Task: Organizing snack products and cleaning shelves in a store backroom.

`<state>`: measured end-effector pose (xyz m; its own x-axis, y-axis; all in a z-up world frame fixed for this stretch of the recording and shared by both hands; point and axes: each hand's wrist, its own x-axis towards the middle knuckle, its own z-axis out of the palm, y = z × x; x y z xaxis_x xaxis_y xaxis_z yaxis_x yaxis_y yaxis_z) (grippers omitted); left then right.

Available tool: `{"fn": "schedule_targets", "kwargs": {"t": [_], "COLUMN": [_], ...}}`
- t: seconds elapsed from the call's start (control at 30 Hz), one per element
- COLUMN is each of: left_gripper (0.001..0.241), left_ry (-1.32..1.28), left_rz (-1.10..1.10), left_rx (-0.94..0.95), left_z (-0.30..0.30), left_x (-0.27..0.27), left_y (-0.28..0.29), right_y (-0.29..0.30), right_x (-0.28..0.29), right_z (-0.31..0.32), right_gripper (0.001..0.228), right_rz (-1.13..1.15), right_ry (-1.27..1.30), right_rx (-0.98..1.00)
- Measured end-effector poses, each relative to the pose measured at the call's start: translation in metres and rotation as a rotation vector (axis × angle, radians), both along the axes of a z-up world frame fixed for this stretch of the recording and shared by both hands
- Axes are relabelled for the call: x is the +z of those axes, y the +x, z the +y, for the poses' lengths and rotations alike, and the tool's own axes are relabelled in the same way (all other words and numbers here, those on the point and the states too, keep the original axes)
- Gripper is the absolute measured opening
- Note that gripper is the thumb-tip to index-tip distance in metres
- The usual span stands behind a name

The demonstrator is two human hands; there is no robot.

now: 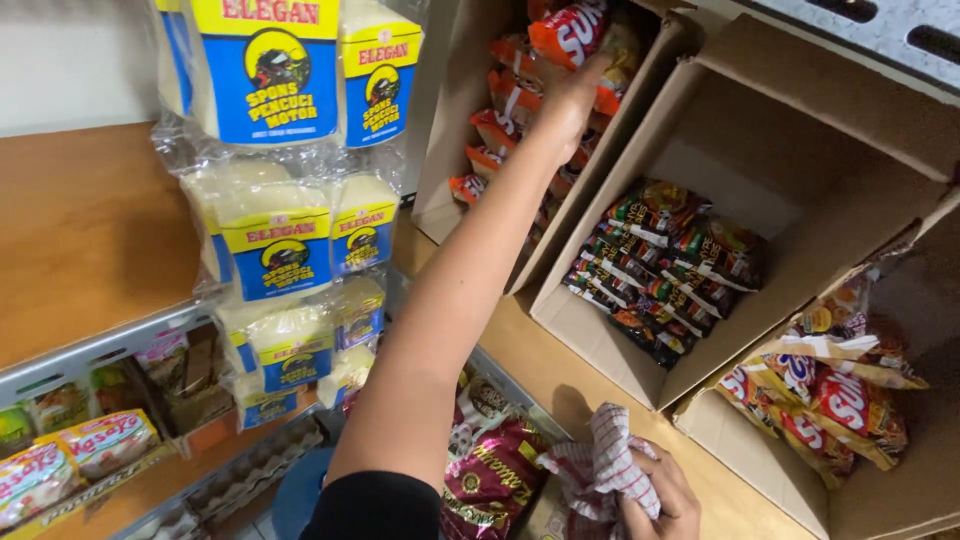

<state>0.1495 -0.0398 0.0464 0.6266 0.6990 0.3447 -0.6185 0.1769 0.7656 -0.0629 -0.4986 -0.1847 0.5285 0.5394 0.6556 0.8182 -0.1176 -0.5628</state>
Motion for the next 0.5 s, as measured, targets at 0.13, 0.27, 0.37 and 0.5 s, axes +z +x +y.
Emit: {"fn": "schedule_targets", "kwargs": {"t": [0.13,0.27,0.37,0.5], "left_gripper": [0.105,0.088,0.075,0.069], "left_ry": [0.077,-0.001,0.129,0.476], "left_rz": [0.047,0.027,-0.004,0.137], "left_rx": [0.022,-0.191,-0.226,-0.001], "left_z": [0.003,0.007,0.043,0.063], "left_x": [0.014,0.017,0.004,0.008], "left_y": [0.01,0.007,0.062,0.117], "right_y": [-0.005,-0.008,-0.005,0.002], "right_x": [0.007,0.01,0.009,0.001], "right_z": [0.003,0.003,0.005,-0.001], "right_gripper": [0.037,0.04,0.041,0.043], "right_rz": [0.008,0.005,-0.015,-0.016], "right_ry": [-0.021,-0.048,-0.043,-0.058], "right_rx": [-0.044,-0.045,-0.021,-0.022]}}
